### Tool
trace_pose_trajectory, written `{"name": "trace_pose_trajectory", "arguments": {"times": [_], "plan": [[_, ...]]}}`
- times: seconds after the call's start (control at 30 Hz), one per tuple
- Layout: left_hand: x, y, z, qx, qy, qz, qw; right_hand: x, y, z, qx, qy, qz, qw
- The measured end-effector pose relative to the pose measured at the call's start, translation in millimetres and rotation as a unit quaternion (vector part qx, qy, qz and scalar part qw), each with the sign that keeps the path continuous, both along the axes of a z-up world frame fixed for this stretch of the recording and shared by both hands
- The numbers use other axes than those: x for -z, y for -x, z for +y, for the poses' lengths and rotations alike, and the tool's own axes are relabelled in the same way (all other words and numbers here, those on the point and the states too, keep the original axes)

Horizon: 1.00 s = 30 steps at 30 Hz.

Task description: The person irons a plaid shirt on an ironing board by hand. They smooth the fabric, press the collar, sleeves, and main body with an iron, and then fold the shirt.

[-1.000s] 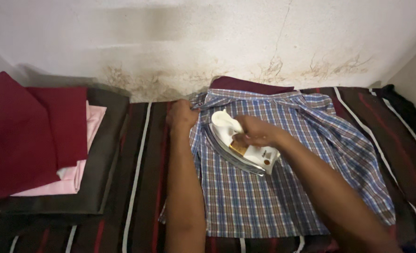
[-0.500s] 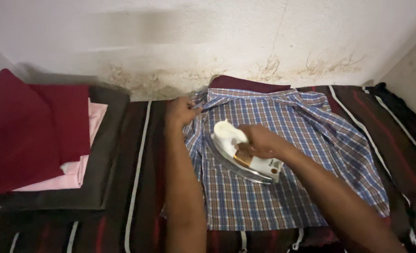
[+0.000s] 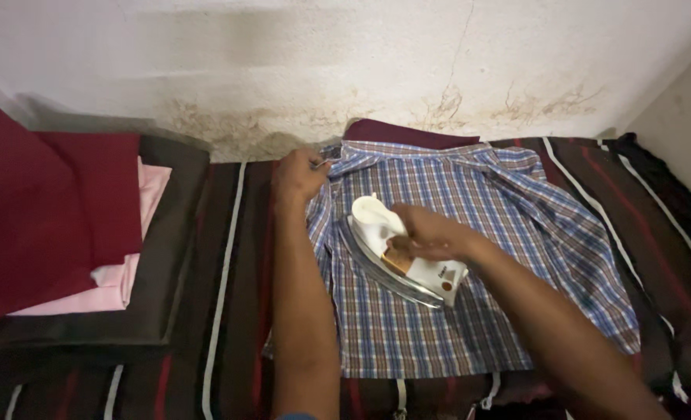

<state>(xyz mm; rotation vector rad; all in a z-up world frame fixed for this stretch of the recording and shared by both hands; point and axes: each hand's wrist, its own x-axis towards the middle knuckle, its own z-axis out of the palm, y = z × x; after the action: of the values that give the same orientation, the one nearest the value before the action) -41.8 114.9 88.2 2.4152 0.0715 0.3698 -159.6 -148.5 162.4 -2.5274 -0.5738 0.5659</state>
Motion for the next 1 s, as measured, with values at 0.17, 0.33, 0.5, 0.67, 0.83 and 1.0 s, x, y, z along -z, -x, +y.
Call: {"name": "trace_pose_trajectory", "arguments": {"times": [0.17, 0.33, 0.5, 0.67, 0.83, 1.0], "plan": [[-12.1, 6.4, -5.3, 0.009, 0.008, -0.059, 0.998, 0.2, 25.8, -17.3, -0.088, -0.047, 0.000, 0.995], [-81.9, 60.6, -36.8, 0.036, -0.032, -0.152, 0.987, 1.4, 50.2, -28.8, -0.125, -0.050, 0.027, 0.991], [-102.8, 165.1, -65.6, 0.043, -0.120, -0.142, 0.982, -5.4, 69.2, -34.9, -0.099, -0.022, -0.023, 0.995], [-50.3, 282.4, -57.7, 0.098, -0.230, 0.132, 0.959, -2.1, 81.2, -36.6, -0.019, 0.016, -0.028, 0.999], [-1.8, 349.6, -45.2, 0.164, -0.089, 0.022, 0.982, 1.5, 77.6, -50.4, -0.129, -0.046, -0.008, 0.991], [18.4, 366.7, -40.7, 0.126, -0.064, -0.048, 0.989, -5.4, 83.7, -52.6, -0.177, 0.006, 0.012, 0.984]]}}
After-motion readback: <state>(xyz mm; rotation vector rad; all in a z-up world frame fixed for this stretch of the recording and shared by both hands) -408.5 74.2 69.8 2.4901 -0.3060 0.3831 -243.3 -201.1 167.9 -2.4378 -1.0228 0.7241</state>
